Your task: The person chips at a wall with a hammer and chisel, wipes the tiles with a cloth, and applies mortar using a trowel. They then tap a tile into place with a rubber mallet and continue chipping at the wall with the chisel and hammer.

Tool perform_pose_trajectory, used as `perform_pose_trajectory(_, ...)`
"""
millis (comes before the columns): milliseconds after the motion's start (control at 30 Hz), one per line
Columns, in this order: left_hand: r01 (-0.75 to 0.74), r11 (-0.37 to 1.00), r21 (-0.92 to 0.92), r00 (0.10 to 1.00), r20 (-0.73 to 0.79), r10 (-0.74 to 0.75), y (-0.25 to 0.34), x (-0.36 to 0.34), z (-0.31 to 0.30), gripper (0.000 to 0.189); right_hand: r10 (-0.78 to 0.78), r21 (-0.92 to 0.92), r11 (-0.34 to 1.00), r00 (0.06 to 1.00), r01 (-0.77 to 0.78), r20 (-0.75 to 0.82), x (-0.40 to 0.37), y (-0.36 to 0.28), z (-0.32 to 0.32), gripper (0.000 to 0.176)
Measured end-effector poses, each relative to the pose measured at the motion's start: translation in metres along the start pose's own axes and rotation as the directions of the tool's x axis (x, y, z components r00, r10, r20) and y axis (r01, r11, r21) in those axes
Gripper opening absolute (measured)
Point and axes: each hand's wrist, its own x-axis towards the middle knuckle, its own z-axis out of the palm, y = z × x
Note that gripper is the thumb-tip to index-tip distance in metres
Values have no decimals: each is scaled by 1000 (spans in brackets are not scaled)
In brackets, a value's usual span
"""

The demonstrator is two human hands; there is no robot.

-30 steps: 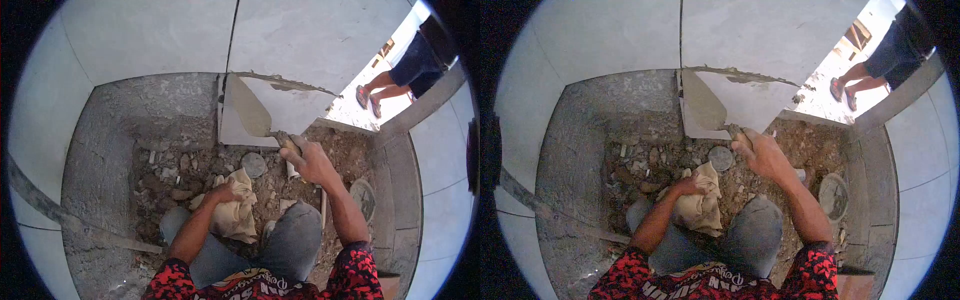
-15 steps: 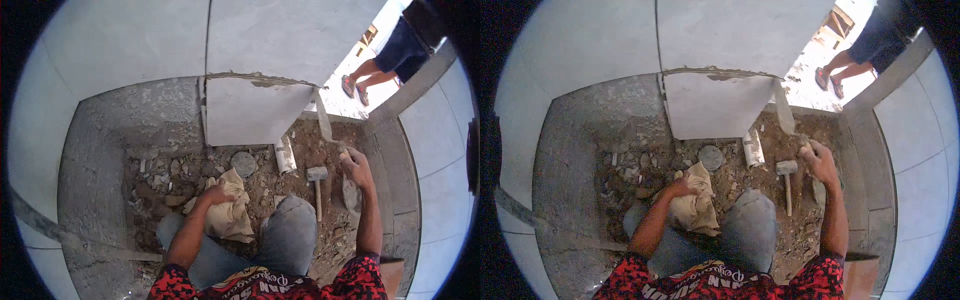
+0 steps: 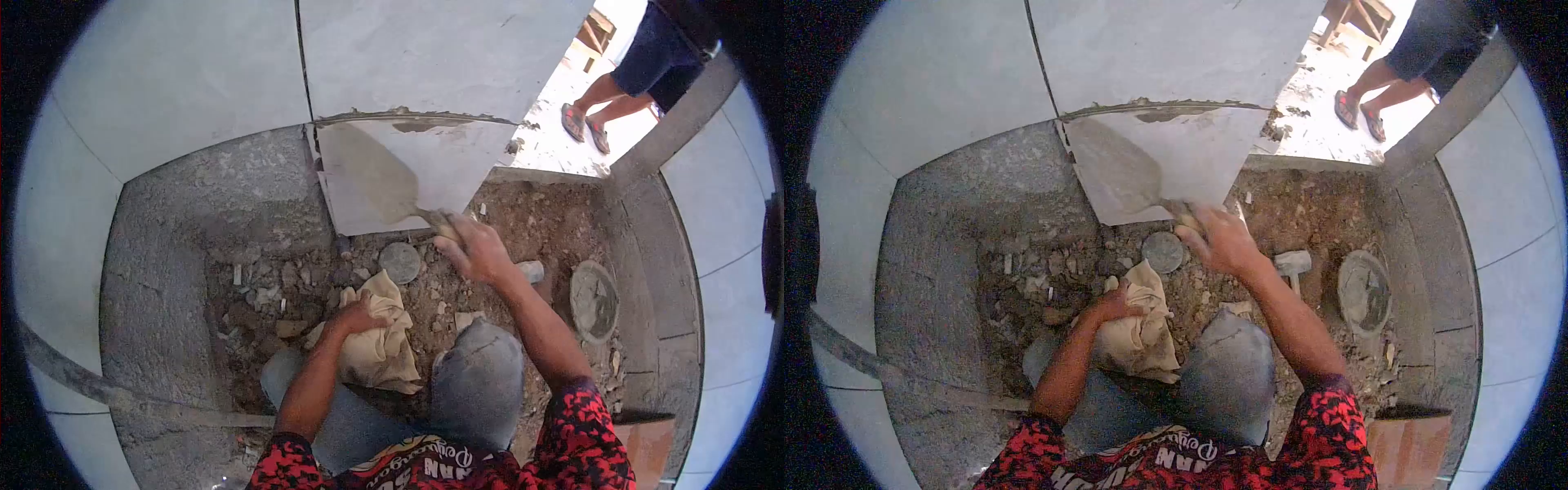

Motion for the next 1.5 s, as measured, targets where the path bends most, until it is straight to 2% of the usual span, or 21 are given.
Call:
perform_pose_trajectory(100,-22,1000,-5,1000,-18,22,-8,5,4,114,-21,25,1000,997,19,81,30,-1,29,47)
perform_pose_trajectory(300,-14,999,-40,999,-44,12,-9,-6,6,114,-155,8,987,954,162,-258,37,51,69,43)
perform_pose_trajectory(367,-23,999,-39,998,-51,21,-6,-8,3,114,-11,66,997,967,29,-255,23,81,65,40)
perform_pose_trajectory(433,24,999,-30,1000,5,-24,3,-16,-4,115,-47,83,994,945,78,-324,9,111,55,39)
perform_pose_trajectory(567,36,999,-18,999,0,-36,9,-21,-5,115,230,318,941,907,-115,-353,-27,141,22,44)
perform_pose_trajectory(700,54,999,2,998,-30,-54,6,-12,0,116,423,313,898,804,-310,-417,-92,163,-10,44)
perform_pose_trajectory(767,70,998,-9,997,-36,-70,2,-13,0,116,456,268,885,826,-381,-332,-146,166,-40,46)
perform_pose_trajectory(800,46,998,-32,996,-69,-49,6,-17,-4,117,581,179,814,766,-553,-275,-171,149,-64,45)
perform_pose_trajectory(900,34,994,-107,998,-56,-40,-1,-19,-5,117,654,50,723,657,-690,-375,-257,146,-110,40)
perform_pose_trajectory(967,43,986,-164,999,-18,-47,3,-20,-13,117,888,125,443,415,-888,-200,-268,101,-153,40)
perform_pose_trajectory(1033,43,983,-176,994,105,-25,28,-35,-30,115,909,-5,349,340,-937,-242,-308,115,-173,39)
perform_pose_trajectory(1067,76,994,-75,997,35,-73,26,-31,-26,109,913,-8,344,336,-939,-233,-330,134,-184,39)
perform_pose_trajectory(1100,81,994,-74,996,40,-78,36,-35,-31,109,881,-243,354,409,-903,-236,-351,155,-192,40)
perform_pose_trajectory(1133,33,986,-162,998,58,-24,56,-44,-42,102,847,-464,343,482,-817,-223,-362,165,-194,40)
perform_pose_trajectory(1167,-15,967,-253,997,68,33,67,-48,-47,95,847,-465,345,484,-816,-221,-355,169,-193,40)
perform_pose_trajectory(1233,-57,930,-364,997,20,69,67,-49,-45,88,993,-534,-36,29,-845,-113,-325,185,-185,43)
perform_pose_trajectory(1267,-101,879,-466,995,-30,98,62,-52,-46,81,994,-538,-1,59,-843,-95,-323,197,-175,43)
perform_pose_trajectory(1333,-87,857,-508,996,-51,71,42,-46,-44,76,842,-705,263,513,-659,-165,-306,214,-150,45)
perform_pose_trajectory(1400,-77,834,-547,997,-56,55,35,-49,-43,71,702,-240,659,698,-713,-144,-232,170,-97,45)
perform_pose_trajectory(1433,-164,756,-634,986,-136,99,43,-52,-46,68,620,-1,784,784,-620,20,-181,125,-72,45)
perform_pose_trajectory(1500,-264,660,-704,963,-230,139,65,-68,-57,65,368,362,833,907,-419,203,-121,66,-29,48)
